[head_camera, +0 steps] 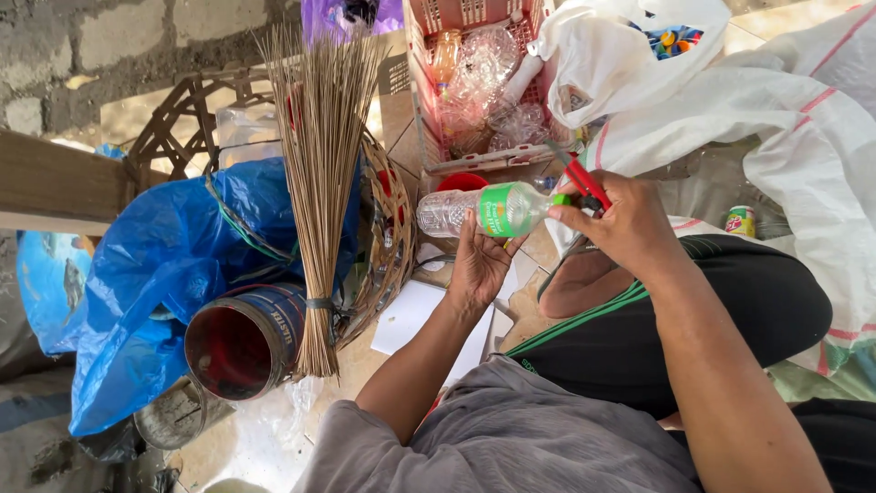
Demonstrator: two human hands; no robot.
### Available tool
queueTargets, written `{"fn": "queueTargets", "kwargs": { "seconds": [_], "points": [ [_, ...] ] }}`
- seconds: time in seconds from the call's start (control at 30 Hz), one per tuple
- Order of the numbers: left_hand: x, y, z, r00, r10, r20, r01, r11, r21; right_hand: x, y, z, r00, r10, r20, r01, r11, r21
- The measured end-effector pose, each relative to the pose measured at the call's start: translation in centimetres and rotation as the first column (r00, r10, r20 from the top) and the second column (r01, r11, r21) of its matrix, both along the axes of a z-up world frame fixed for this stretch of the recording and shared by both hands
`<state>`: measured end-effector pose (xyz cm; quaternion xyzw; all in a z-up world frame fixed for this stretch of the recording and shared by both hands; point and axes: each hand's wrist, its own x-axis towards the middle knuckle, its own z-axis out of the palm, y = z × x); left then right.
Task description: Sorting plastic bottles and removing labels using a utility knife for recycling
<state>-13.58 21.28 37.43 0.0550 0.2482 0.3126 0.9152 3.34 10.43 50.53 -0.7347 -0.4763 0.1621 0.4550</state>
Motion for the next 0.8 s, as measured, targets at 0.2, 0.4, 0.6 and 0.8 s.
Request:
{"fn": "queueTargets", "kwargs": {
  "seconds": [0.2,0.4,0.6,0.8],
  "points": [
    [-1.8,-0.7,-2.6,0.998,-0.008,-0.062,-0.001,0.99,-0.143,-0.4,1.0,-1.9,0.986,0.163,0.035,-0.161,0.985,-0.055],
    [-1.2,-0.4,-3.1,0.996,-0.054,-0.075,0.038,0.98,-0.198,0.0,1.0,-3.1,0.977,0.176,0.12,-0.177,0.984,-0.003],
    [-0.6,0.2,-1.7,0.993,-0.082,-0.081,0.068,0.985,-0.16,0.2,0.9,-1.1,0.99,0.113,0.09,-0.111,0.993,-0.026],
    [-0.6,0.2,-1.6,0.991,-0.095,-0.098,0.079,0.984,-0.159,0.7,0.7,-2.8,0.991,0.079,0.109,-0.065,0.99,-0.122]
  ]
}}
